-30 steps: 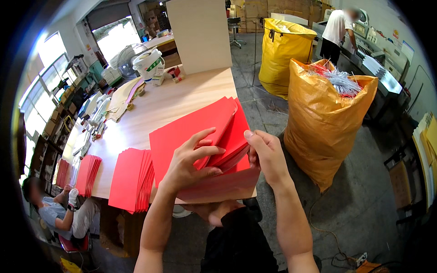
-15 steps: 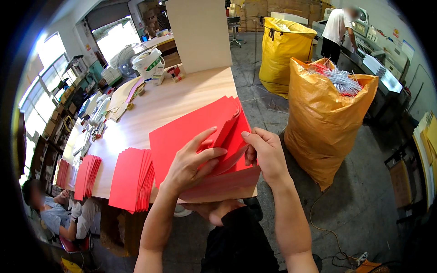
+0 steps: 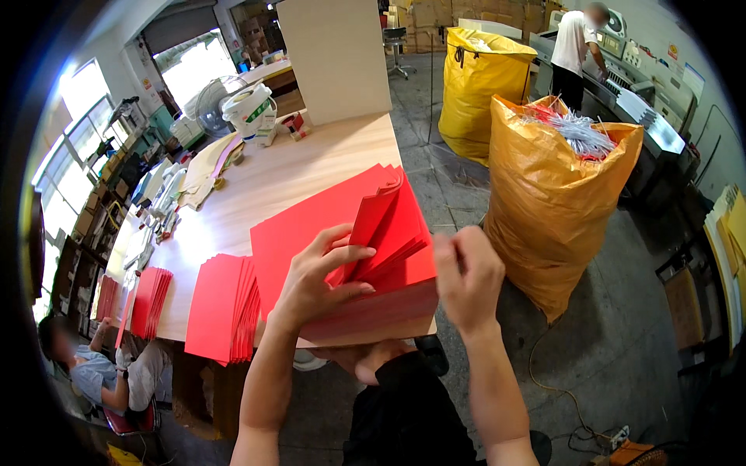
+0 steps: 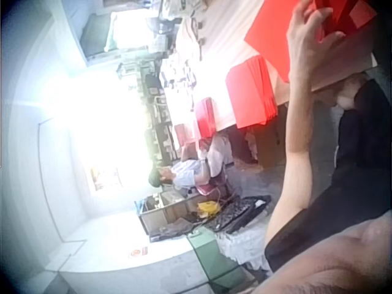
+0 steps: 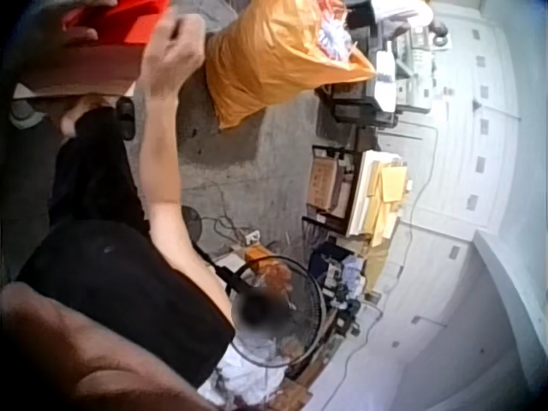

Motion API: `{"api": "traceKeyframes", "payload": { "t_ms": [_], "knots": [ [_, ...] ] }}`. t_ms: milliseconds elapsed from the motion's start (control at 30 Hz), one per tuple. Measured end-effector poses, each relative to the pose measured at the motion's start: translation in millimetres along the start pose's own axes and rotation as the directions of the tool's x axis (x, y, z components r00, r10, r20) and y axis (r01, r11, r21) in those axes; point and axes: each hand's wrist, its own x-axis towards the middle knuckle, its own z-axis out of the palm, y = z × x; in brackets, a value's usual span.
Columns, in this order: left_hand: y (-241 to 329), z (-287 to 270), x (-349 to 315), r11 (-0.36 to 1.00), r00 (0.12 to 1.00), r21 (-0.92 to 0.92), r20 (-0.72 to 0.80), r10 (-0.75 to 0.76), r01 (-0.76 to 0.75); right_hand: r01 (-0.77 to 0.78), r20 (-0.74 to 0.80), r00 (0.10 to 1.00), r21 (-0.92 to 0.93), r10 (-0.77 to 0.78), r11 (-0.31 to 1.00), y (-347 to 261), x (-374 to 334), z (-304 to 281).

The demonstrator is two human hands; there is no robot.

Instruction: The person counts and checks individual red paper sheets from a stack on a table, flipping through them one by one.

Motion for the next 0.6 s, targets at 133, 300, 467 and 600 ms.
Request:
{"api": "traceKeyframes", "payload": {
  "t_ms": [133, 300, 467, 600],
  "knots": [
    [2.8, 0.3, -0.1, 0.993, 0.997, 0.109, 0.069, 0.028, -0.035, 0.352, 0.545, 0.769, 0.078, -0.336, 0.933, -5.4, -7.8, 2.0],
    [2.4, 4.7, -1.1, 0.922, 0.963, 0.294, 0.170, 0.209, -0.252, 0.372, 0.591, 0.742, 0.028, -0.315, 0.928, 8.2, -17.0, 1.1],
    [-0.1, 6.7, 1.0, 0.963, 0.991, 0.251, 0.120, 0.068, -0.096, 0.341, 0.604, 0.740, 0.042, -0.296, 0.939, 6.1, -14.9, 2.5],
    [3.1, 8.3, 4.4, 0.969, 0.994, 0.247, 0.107, -0.023, -0.004, 0.252, 0.591, 0.770, 0.063, -0.240, 0.966, 4.6, -11.8, -1.3]
  ]
}}
